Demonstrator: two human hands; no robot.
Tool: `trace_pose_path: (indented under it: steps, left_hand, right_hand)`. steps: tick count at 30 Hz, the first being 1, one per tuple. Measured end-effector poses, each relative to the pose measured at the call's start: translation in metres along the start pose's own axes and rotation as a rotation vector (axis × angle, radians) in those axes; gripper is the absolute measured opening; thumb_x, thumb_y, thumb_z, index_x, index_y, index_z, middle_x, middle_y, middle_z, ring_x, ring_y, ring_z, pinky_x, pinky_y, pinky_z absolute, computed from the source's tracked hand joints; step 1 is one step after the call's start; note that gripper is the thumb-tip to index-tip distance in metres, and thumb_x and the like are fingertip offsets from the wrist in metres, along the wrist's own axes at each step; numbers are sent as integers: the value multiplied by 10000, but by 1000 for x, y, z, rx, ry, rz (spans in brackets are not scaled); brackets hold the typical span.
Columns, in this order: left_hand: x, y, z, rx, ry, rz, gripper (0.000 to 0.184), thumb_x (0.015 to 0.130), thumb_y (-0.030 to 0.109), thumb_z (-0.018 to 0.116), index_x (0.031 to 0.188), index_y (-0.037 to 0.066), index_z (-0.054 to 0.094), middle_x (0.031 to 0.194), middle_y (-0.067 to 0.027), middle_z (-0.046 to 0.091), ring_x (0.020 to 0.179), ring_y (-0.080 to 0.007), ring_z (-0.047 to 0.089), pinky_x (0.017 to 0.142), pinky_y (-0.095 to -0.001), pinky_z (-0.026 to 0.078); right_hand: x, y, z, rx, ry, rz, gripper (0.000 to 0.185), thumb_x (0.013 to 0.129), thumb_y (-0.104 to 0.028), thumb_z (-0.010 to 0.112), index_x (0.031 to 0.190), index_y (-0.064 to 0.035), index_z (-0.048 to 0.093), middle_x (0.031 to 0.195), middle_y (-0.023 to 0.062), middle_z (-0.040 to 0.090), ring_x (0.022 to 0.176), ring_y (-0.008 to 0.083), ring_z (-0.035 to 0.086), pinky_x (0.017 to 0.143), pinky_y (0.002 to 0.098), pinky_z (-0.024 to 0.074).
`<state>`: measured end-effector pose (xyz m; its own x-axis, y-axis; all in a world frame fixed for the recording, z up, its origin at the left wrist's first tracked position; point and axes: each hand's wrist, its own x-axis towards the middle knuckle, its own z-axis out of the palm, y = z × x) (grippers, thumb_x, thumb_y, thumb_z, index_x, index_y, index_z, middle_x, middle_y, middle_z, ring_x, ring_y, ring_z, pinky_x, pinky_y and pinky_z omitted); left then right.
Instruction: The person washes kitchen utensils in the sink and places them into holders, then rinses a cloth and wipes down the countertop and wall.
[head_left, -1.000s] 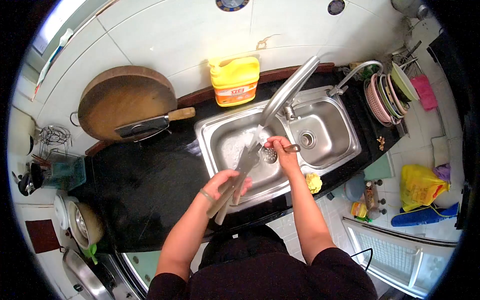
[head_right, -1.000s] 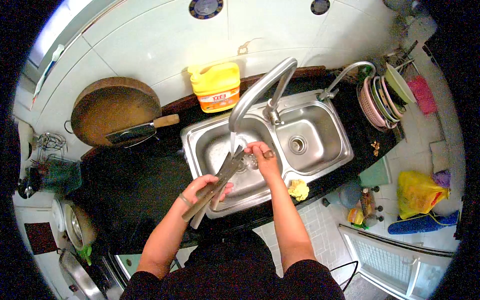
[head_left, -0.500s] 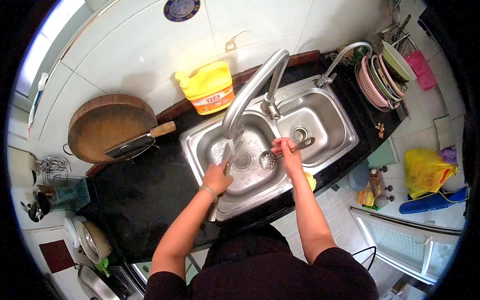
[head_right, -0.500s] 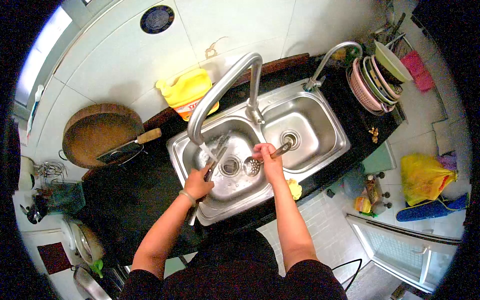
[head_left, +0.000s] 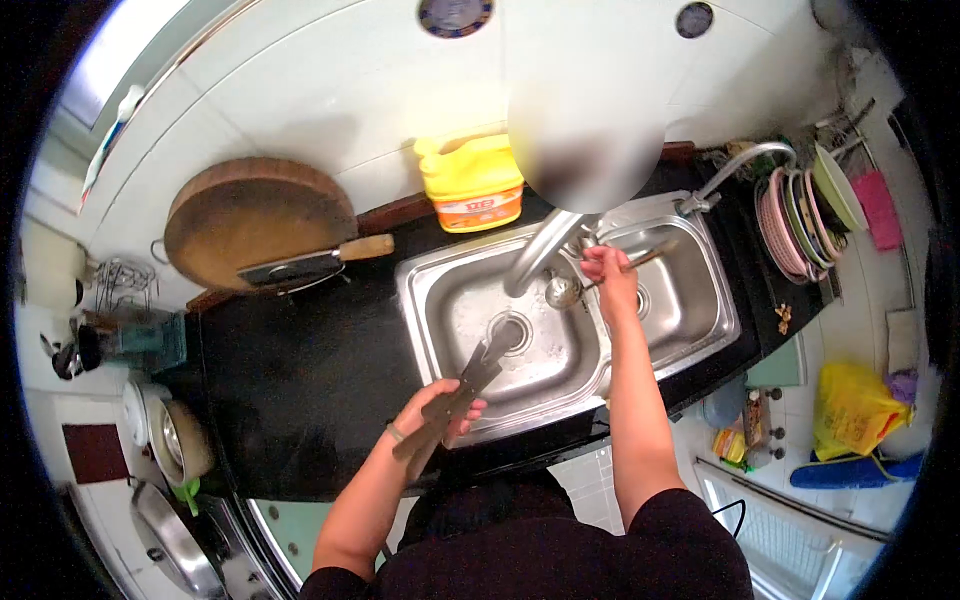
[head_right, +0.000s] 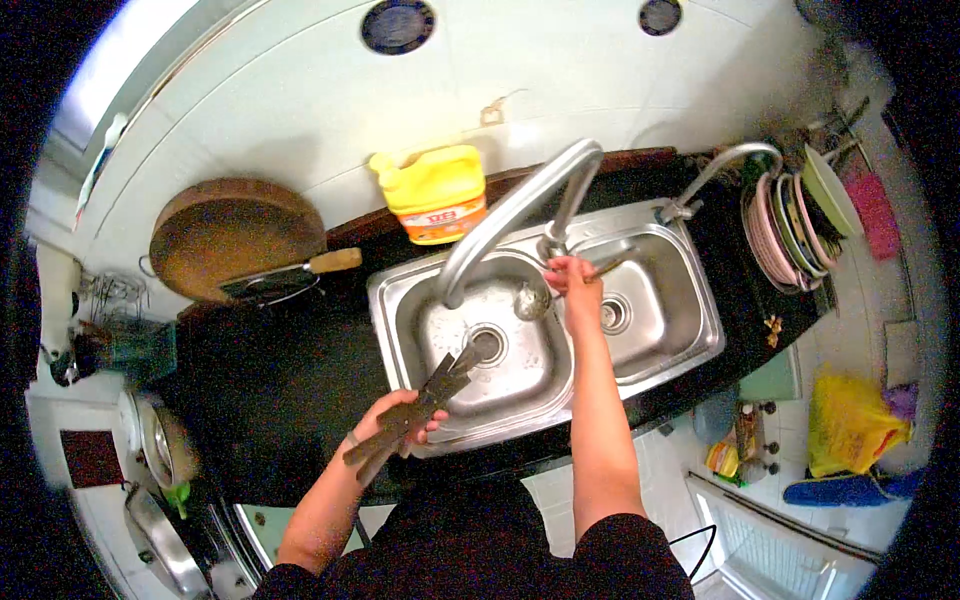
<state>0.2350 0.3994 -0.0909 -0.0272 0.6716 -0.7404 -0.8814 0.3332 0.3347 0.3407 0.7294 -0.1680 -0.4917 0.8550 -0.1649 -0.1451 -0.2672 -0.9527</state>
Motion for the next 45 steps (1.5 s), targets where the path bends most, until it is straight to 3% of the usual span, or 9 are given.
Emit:
trace_pose_path:
  steps: [6, 10, 12, 13, 17, 24, 33, 38, 45]
  left_hand:
    - [-37, -29, -33, 610, 211, 271, 475, 796, 227, 589, 1203, 38, 434, 972, -101, 573, 715, -143, 555, 525, -236, 451]
    - [-85, -42, -48, 168, 50, 265, 633, 803, 166, 529, 1321, -23, 216, 1077, -147, 569, 798, -194, 613, 604, -318, 539]
    - [-114, -51, -70, 181, -7, 380, 594, 799, 133, 515, 1314, 12, 246, 1112, -123, 546, 773, -173, 604, 620, -266, 529]
    - [-135, -54, -79, 122, -17, 434, 559, 786, 110, 523, 1289, 30, 294, 1120, -111, 540, 763, -155, 597, 616, -248, 517]
    - [-214, -93, -137, 51, -55, 639, 523, 787, 98, 511, 1275, 38, 330, 1149, -108, 527, 779, -116, 580, 614, -207, 486]
    - [-393, -216, -232, -63, 172, 886, 536, 788, 103, 510, 1284, 17, 326, 1181, -112, 500, 838, -144, 569, 652, -236, 479]
    - [-504, -305, -282, -172, 501, 1057, 584, 727, -16, 518, 1275, 18, 317, 1198, -146, 486, 955, -257, 568, 789, -345, 494]
    - [-522, -293, -299, -181, 543, 1212, 556, 735, -55, 524, 1238, 19, 299, 1175, -185, 487, 981, -301, 567, 812, -387, 490]
    - [-576, -232, -303, -179, 899, 1399, 362, 822, 82, 553, 1143, -20, 418, 1066, -164, 569, 892, -260, 600, 839, -395, 465]
  right_hand:
    - [-70, 7, 10, -157, -35, 55, 282, 929, -292, 416, 940, -34, 531, 822, 59, 578, 706, 173, 582, 671, 285, 472]
    - [-118, 19, 35, -532, -231, -19, 214, 900, -206, 464, 873, -19, 565, 840, 104, 568, 777, 200, 532, 716, 326, 444]
    - [-124, 37, 19, -1284, -370, -867, 238, 890, -263, 486, 909, -48, 587, 875, 140, 577, 839, 263, 541, 760, 371, 427]
    - [-150, 4, 48, -1284, -340, -304, 211, 875, -252, 506, 876, -64, 600, 908, 138, 588, 874, 289, 541, 743, 408, 415]
    - [-177, -27, 89, -833, -300, 161, 146, 836, -151, 554, 858, -9, 583, 640, 56, 571, 602, 149, 557, 543, 282, 479]
    - [-323, -54, 238, -25, -776, 366, 290, 675, 95, 436, 942, 50, 541, 777, 98, 564, 637, 200, 572, 592, 301, 507]
    - [-481, -18, 432, 52, -1004, -144, 675, 795, 21, 515, 1377, -77, 187, 857, 42, 518, 605, 116, 517, 550, 251, 464]
    - [-507, 6, 515, 58, -1217, -161, 214, 905, -119, 452, 1056, 32, 479, 780, 64, 536, 670, 161, 565, 696, 303, 480]
    - [-530, 14, 650, -238, -1240, -400, 194, 853, -143, 567, 818, 23, 660, 667, 48, 621, 641, 95, 564, 608, 236, 447]
